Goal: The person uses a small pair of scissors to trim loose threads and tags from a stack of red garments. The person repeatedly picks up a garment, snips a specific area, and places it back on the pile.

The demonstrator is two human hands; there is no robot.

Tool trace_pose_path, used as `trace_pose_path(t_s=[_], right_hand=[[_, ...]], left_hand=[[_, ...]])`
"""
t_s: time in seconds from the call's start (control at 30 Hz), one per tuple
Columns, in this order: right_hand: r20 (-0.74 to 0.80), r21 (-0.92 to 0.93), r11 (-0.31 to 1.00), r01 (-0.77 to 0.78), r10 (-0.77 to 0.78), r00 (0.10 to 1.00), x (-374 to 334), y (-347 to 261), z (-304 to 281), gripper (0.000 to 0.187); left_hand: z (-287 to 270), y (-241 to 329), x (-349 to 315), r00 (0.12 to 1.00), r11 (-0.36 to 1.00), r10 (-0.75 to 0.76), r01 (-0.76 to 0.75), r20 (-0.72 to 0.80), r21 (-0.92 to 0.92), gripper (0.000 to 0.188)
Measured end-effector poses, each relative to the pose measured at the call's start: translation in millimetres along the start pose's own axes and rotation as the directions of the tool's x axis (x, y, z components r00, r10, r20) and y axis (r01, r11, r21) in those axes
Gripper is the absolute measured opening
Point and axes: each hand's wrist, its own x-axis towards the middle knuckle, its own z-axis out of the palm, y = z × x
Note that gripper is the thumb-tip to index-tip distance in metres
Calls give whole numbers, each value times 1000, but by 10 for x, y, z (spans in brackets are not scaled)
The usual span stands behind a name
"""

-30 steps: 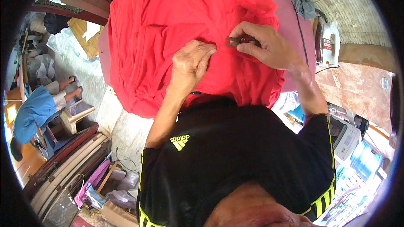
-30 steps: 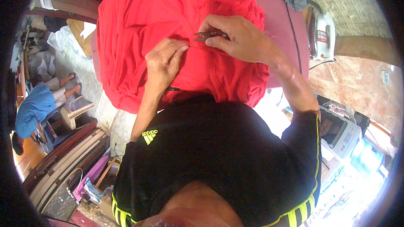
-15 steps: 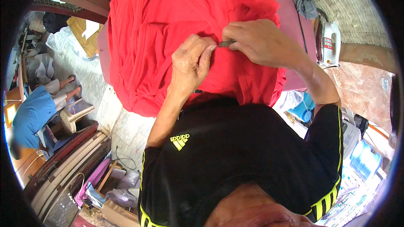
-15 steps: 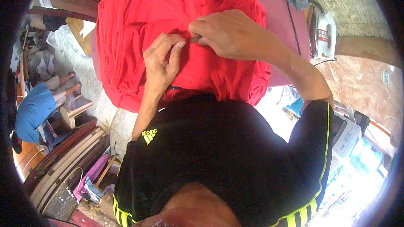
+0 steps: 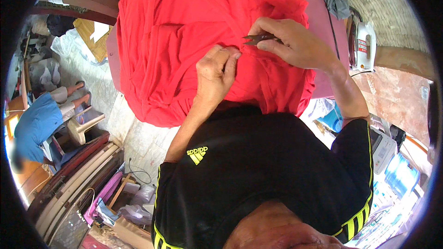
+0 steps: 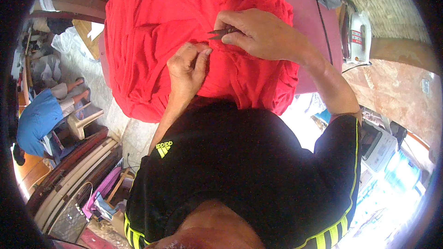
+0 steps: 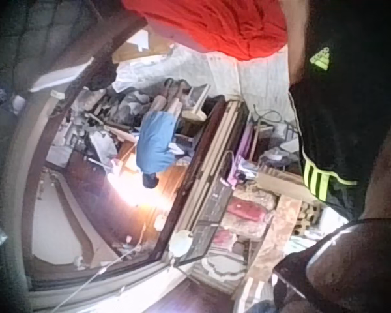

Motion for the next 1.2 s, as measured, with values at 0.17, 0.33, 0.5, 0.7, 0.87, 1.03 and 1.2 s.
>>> trace_pose_path(t_s=[0.17, 0.33, 0.5, 0.7, 0.87, 1.03, 1.2], right_hand=[[-44, 212, 977, -15, 24, 999, -56, 61, 13, 17], [-48, 148, 989, 18, -11, 999, -57, -12, 25, 18], [-129, 94, 994, 54, -41, 991, -100, -98, 67, 21], [-251, 139, 988, -69, 103, 962, -401, 21, -34, 24], [-312, 139, 990, -22, 65, 948, -281, -38, 62, 22], [-382, 177, 982, -66, 130, 915, -213, -91, 165, 25], [-477, 153, 983, -98, 160, 864, -352, -56, 250, 26]], left_hand=[[-539, 71, -114, 951, 927, -270, 299, 151, -224, 1], [-947, 162, -292, 908, 859, -406, 419, 109, -293, 5], [-859, 149, -299, 922, 924, -361, 374, 140, -75, 1], [-1936, 562, -647, 532, 835, -547, 406, 646, 373, 18], [-1674, 746, -253, 839, 934, -226, 42, 494, 355, 40], [-419, 556, 292, 990, 992, 123, -121, 66, -22, 26], [51, 288, 357, 998, 995, -49, 45, 49, 89, 25]])
